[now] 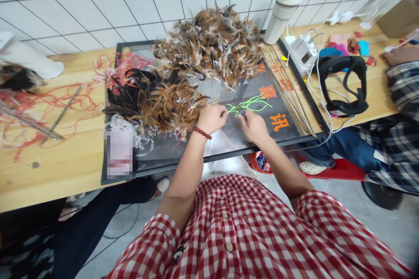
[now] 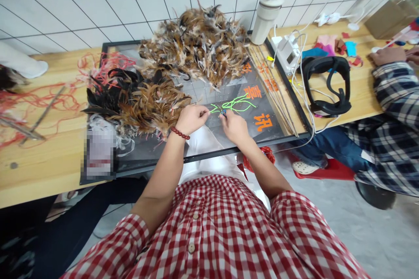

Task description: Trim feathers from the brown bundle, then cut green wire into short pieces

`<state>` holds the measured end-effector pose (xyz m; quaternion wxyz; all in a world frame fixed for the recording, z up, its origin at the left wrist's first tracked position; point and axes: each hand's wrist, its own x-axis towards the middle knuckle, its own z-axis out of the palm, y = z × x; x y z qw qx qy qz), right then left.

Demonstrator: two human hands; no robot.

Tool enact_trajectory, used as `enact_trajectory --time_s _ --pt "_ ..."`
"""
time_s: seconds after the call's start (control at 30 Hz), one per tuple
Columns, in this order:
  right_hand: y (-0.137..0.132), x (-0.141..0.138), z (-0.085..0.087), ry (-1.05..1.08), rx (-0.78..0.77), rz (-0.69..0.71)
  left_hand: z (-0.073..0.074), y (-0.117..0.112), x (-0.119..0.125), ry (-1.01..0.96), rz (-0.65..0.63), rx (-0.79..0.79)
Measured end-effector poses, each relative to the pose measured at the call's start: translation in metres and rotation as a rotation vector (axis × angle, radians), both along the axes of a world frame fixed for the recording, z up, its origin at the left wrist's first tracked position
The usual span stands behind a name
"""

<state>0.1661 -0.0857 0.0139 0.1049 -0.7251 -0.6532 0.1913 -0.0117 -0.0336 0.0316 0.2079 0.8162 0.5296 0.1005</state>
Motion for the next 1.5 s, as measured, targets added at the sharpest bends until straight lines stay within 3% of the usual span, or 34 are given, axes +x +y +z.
enact_trajectory --time_s 0.1,0.17,0.3,0.4,0.6,0.73,0.83,1.0,1.13,1.2,1.5 --pt "0.005 0.006 -0.009 0.387 0.198 -0.054 -0.002 0.0 0.001 -0.038 -0.002 0.007" --pt "0.01 0.004 -0.012 0.5 0.235 -0.027 -0.004 0.0 0.001 -0.064 -0.018 0.019" --pt "0.023 -0.005 -0.013 0.35 0.167 0.059 -0.008 0.001 0.001 -0.073 -0.025 0.037" --pt "0.031 0.003 -0.008 0.244 0.176 0.017 -0.007 0.002 0.001 -0.068 -0.057 0.012" --pt "0.047 0.059 0.006 0.226 0.384 -0.195 -0.001 0.0 -0.001 0.054 -0.054 0.007" --pt "0.061 0.095 0.001 0.076 0.364 -0.289 0.0 -0.001 0.0 0.056 -0.066 -0.005" --pt "0.066 0.106 -0.004 -0.014 0.321 -0.329 -0.001 -0.001 0.0 0.044 -0.072 -0.011" --pt "0.032 0.079 0.006 -0.099 0.288 -0.264 0.0 -0.001 0.0 0.06 -0.054 -0.005" --pt "-0.012 0.032 0.015 -0.196 -0.018 0.005 0.0 -0.001 0.0 0.046 -0.055 -0.009" --pt "-0.023 0.014 0.014 -0.256 -0.093 0.076 0.0 -0.001 0.0 0.031 -0.066 -0.009" --pt "-0.013 -0.006 0.015 -0.354 -0.161 0.133 0.0 -0.002 -0.001 0.006 -0.082 0.002"
